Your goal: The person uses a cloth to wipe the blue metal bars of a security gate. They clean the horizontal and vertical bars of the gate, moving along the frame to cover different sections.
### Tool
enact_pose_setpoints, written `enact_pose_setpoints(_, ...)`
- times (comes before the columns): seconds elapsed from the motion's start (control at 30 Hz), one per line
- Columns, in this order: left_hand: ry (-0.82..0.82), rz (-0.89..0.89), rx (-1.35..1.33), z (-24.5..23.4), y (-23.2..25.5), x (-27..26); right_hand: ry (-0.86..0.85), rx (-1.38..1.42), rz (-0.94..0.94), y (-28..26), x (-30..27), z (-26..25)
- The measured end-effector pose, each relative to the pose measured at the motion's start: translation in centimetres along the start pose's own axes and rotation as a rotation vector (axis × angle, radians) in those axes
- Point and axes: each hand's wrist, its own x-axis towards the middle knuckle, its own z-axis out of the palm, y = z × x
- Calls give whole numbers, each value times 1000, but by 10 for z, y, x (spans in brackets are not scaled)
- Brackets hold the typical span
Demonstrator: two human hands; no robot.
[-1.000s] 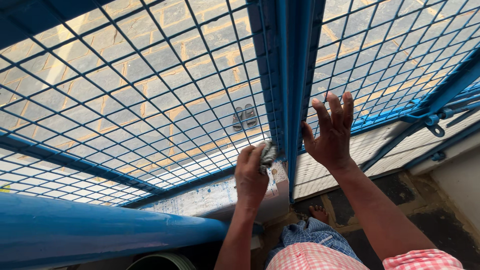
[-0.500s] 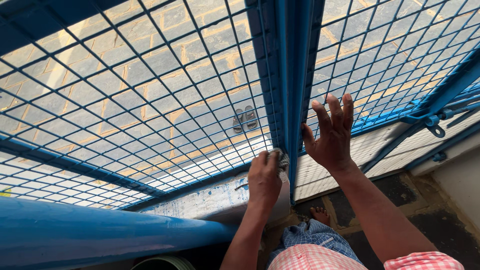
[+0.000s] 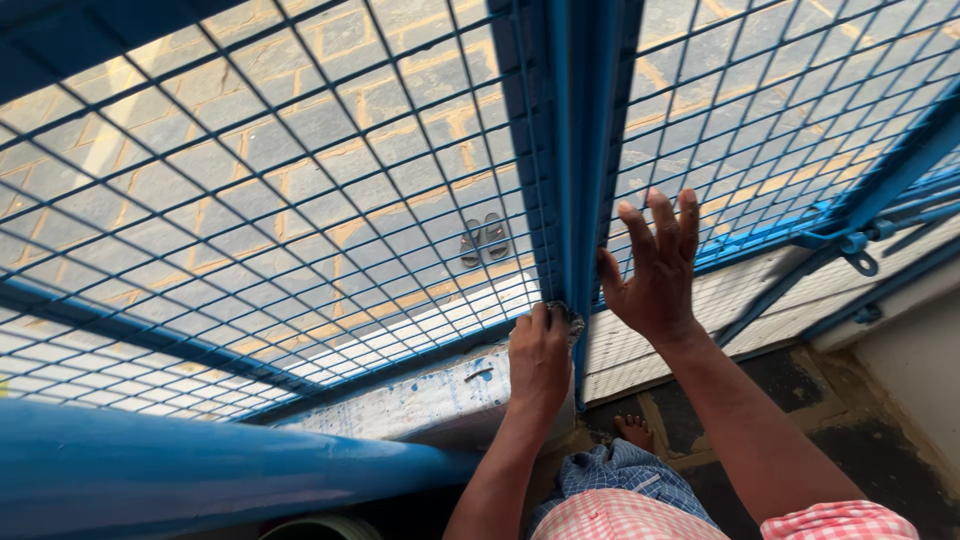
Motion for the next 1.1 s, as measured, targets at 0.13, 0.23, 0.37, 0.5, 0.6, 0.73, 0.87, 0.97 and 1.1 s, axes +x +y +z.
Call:
enact_pose_setpoints(0.13, 30, 34, 75, 13, -2, -6, -6, 12, 12, -1, 0, -2)
enact_pose_setpoints(0.23, 40, 30, 59, 10, 0, -7, -8, 5, 22, -3, 1, -2)
enact_pose_setpoints(0.37, 23, 9, -14, -15, 6, -1, -4, 17, 13, -4, 4, -4)
enact_pose_setpoints(0.5, 307, 106, 35, -38, 9, 6, -10, 26, 34, -6, 3, -5)
enact_pose_setpoints(0.6, 346, 123, 53, -32, 0, 14, -17, 22, 44, -7, 3, -6)
enact_pose_setpoints(0.73, 299, 162, 41, -9, -14, 8, -19, 9, 46, -7, 5, -6)
enact_pose_setpoints(0.87, 212, 137, 59, 1, -16, -6, -8, 26, 33, -7, 4, -6)
enact_pose_setpoints(0.97, 296, 143, 84, -10, -12, -2, -2, 32, 23, -6, 4, -7)
enact_pose_setpoints(1.1, 422, 156, 92, -29, -13, 10, -16, 7, 19, -4, 2, -6)
